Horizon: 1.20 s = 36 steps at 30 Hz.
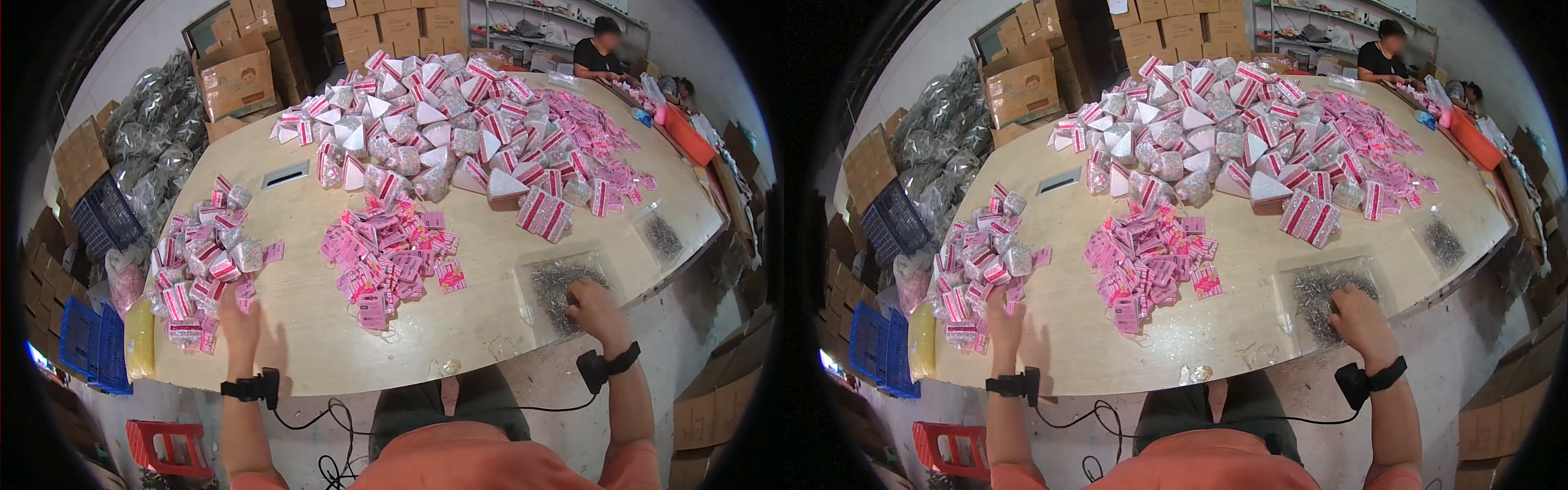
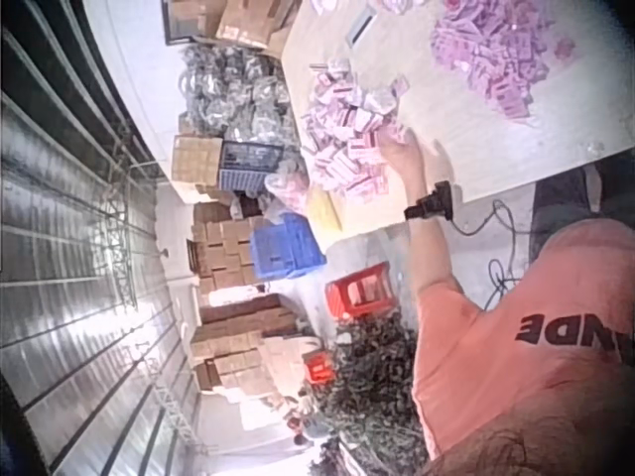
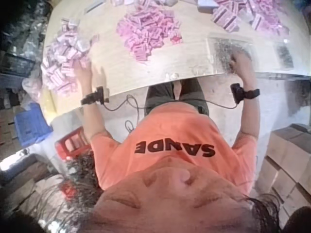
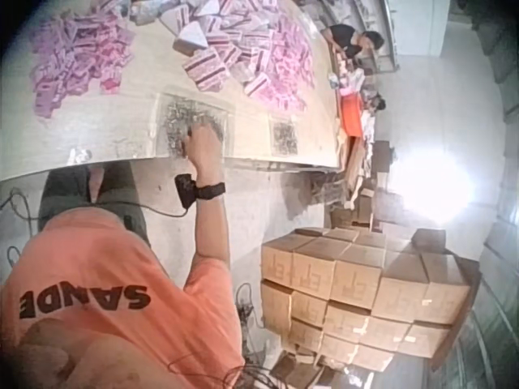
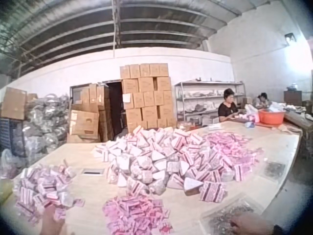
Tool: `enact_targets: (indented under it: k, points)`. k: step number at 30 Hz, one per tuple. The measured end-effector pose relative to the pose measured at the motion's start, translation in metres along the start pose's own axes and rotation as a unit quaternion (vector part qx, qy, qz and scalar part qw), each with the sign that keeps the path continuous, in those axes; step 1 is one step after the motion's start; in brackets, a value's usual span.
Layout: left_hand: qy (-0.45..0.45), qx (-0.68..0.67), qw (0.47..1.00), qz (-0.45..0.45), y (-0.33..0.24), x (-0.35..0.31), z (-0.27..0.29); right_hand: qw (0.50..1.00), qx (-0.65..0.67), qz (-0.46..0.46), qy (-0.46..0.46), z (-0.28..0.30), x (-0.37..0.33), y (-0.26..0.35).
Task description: The person repeatedly picks small triangular packages containing colorful beads, inserts a metal pin into each one, and places the finished items on the table. The process is performed one at a time in a repetitive assembly loop.
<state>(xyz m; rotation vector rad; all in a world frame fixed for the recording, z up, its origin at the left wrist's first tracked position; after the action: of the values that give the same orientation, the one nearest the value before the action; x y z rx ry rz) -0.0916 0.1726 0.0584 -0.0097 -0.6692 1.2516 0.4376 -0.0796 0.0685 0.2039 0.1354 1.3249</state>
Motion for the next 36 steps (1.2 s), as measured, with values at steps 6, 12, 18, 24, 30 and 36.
enact_targets:
  k: [6,12,18,24,30,36]
  points:
    - [0.147,-0.112,0.979,-0.083,-0.099,-0.024,-0.036,0.998,0.055,-0.009,0.009,-0.013,0.010,-0.014]
    - [0.232,-0.174,0.952,-0.100,-0.156,-0.044,-0.063,0.988,0.143,-0.043,0.030,-0.005,0.010,-0.028]
    - [0.244,-0.129,0.955,-0.113,-0.180,-0.042,-0.077,0.977,0.209,0.001,-0.032,0.011,0.008,-0.030]
    - [0.269,-0.024,0.952,-0.146,-0.200,-0.046,-0.081,0.977,0.205,-0.013,-0.065,0.025,0.002,-0.018]
    - [0.225,-0.179,0.951,-0.115,-0.187,-0.035,-0.073,0.973,0.220,0.010,-0.067,0.021,0.000,-0.024]
    - [0.270,-0.531,0.799,0.082,-0.170,-0.031,-0.069,0.953,0.288,-0.004,-0.095,0.019,-0.001,-0.031]
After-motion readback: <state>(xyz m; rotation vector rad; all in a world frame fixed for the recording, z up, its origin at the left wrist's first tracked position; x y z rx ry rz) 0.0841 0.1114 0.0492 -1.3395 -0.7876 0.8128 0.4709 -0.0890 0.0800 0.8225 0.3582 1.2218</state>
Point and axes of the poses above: each hand's wrist, its own x-axis towards the middle knuckle, its own z-axis out of the back of the hand, y = z × x, the point moved 7 cm from there along x, towards the middle knuckle, and after that the axes turned 10 degrees about y, right-handed, at the moved point
